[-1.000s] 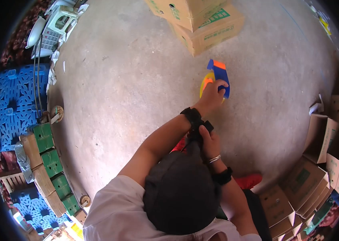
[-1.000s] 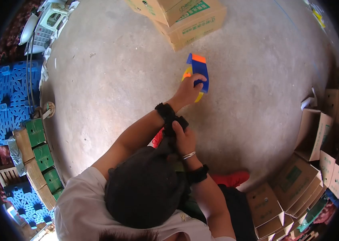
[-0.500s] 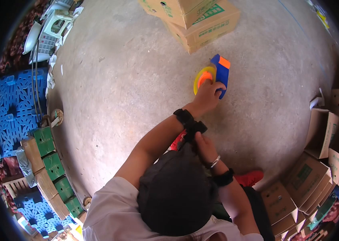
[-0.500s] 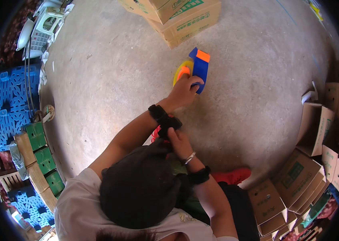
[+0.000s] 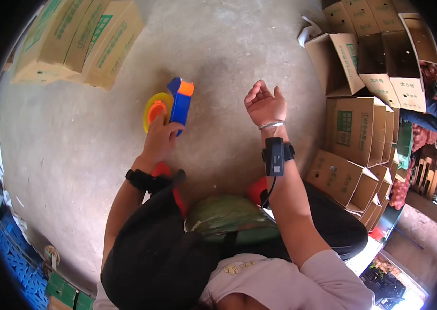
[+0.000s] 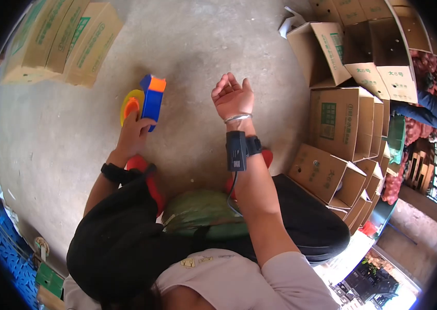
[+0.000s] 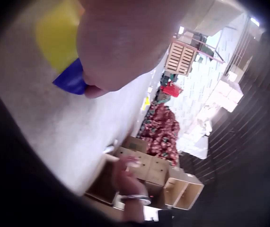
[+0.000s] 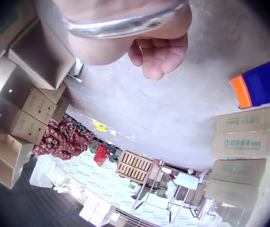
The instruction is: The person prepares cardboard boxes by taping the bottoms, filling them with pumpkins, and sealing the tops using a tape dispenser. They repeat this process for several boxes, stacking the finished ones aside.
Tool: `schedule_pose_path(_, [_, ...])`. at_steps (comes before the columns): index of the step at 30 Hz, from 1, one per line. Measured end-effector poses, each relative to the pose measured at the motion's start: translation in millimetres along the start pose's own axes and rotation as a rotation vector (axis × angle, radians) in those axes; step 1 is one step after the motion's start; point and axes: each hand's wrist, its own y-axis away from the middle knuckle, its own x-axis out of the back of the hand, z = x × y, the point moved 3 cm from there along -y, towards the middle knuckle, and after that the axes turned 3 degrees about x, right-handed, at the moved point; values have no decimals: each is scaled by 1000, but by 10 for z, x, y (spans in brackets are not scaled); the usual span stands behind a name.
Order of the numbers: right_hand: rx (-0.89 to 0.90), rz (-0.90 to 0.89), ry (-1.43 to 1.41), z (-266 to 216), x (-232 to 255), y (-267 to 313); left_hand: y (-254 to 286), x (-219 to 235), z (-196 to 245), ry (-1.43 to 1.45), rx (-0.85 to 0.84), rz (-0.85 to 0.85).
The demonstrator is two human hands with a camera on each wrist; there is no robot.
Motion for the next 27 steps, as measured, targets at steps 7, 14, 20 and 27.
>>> schedule_pose_path(7, [142,-112,311,119,-107,215,312,-202,-708,-594,-42,-170])
schedule_pose_path(14, [842,-153,728,110,-533,333,-118,395,649,419,-19,-556])
schedule_pose_path(20, [1587,-252,1433,352,-796,285,-259,-129,1228,818,311,-885])
schedule_pose_path(27, [1274,-477,1778,730,-379,234,118,-430,984,1336,702,-658])
